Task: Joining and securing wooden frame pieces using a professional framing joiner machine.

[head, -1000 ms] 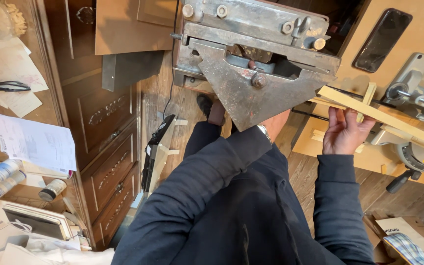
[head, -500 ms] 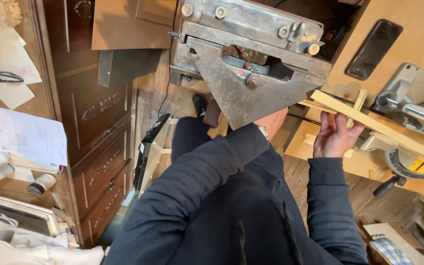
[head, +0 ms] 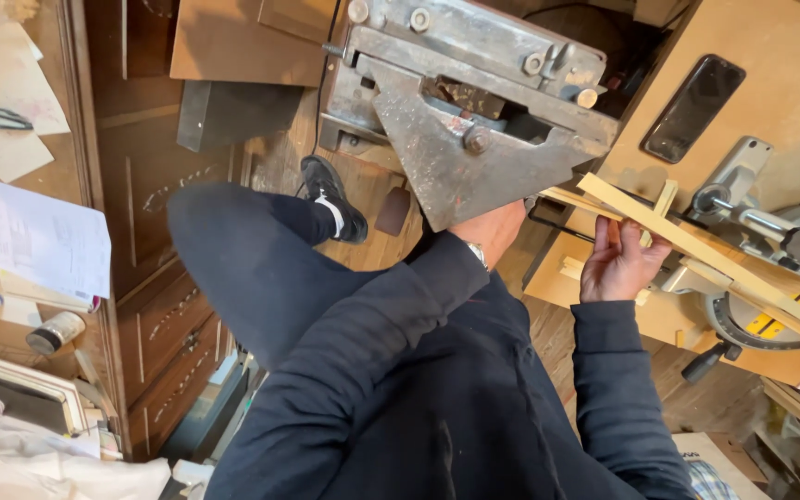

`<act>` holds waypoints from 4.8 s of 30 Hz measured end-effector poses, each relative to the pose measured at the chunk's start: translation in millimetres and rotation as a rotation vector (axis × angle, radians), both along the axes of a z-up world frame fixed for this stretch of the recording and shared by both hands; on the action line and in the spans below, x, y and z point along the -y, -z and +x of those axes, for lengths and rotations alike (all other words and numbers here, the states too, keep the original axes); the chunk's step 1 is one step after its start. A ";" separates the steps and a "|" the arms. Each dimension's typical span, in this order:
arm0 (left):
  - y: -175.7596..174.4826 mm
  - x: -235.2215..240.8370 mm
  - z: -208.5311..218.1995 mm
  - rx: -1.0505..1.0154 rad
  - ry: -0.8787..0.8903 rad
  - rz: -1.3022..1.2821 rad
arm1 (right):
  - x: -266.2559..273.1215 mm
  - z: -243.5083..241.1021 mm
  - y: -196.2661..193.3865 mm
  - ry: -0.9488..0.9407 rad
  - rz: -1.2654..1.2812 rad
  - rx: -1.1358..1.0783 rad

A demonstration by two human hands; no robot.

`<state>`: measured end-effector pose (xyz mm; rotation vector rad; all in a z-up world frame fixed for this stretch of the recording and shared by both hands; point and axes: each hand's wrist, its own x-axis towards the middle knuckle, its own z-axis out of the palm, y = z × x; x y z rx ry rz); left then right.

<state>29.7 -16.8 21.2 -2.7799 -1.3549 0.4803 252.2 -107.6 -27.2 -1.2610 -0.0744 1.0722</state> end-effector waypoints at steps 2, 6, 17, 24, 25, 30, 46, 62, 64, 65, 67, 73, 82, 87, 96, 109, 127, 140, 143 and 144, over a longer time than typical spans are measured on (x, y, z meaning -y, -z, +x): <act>-8.0 -4.4 0.6 -0.183 0.159 0.029 | 0.4 1.6 -0.9 -0.007 -0.041 -0.003; 6.2 1.3 3.1 -0.115 0.088 -0.084 | 1.4 -0.7 -3.2 0.003 -0.033 -0.036; -9.0 -7.4 -2.9 -0.115 0.152 -0.169 | 3.2 -0.1 -3.6 0.003 -0.059 0.010; -9.7 -8.9 -5.0 -0.022 0.018 -0.102 | 7.5 5.3 5.3 -0.023 -0.049 0.011; -6.3 -6.5 -4.8 0.076 -0.071 -0.165 | 6.9 4.4 3.9 -0.020 -0.046 0.009; 6.6 -1.6 -4.1 0.215 -0.237 -0.097 | 4.6 3.4 5.7 -0.023 -0.031 0.005; 4.4 -2.8 -8.0 0.314 -0.316 -0.029 | 4.9 2.1 6.2 -0.023 -0.030 0.006; 36.4 7.9 -0.2 0.329 -0.314 -0.164 | 0.7 -2.1 1.1 -0.028 -0.027 -0.011; 36.7 7.6 -1.5 0.325 -0.284 -0.187 | 1.3 -2.4 2.6 -0.029 -0.015 -0.016; 36.6 8.0 -1.8 0.322 -0.251 -0.211 | 2.5 -2.3 2.9 -0.027 -0.002 -0.020; 30.6 4.4 -4.0 0.308 -0.252 -0.143 | -0.9 -3.6 0.5 -0.014 -0.026 -0.023; 28.8 2.4 -4.9 0.316 -0.249 -0.175 | -1.6 -5.5 -1.4 -0.027 -0.015 -0.016; 21.8 -0.8 -6.4 0.171 -0.121 -0.100 | -1.6 -6.4 -2.5 -0.021 -0.009 -0.019; 20.7 -3.0 -7.3 0.184 -0.136 -0.064 | -3.1 -7.8 -2.8 -0.008 0.001 -0.030; 20.9 -2.6 -6.2 0.291 -0.264 -0.170 | -5.7 -12.5 -8.5 -0.009 -0.004 -0.014; 17.5 3.5 -0.7 0.319 -0.327 -0.101 | 4.1 3.1 0.5 0.013 -0.012 0.004; 4.1 -2.2 -11.2 0.312 -0.329 0.006 | 1.7 -2.3 9.0 0.040 -0.046 0.000; 6.2 -0.1 -8.8 0.302 -0.298 -0.007 | 4.1 -2.3 4.1 0.038 -0.079 0.067; 9.4 5.2 -15.6 0.356 -0.313 0.016 | 0.8 -8.1 -2.2 0.030 -0.054 0.005; 14.5 6.9 -13.3 0.363 -0.304 0.014 | 3.0 -5.9 -0.9 0.040 -0.053 0.012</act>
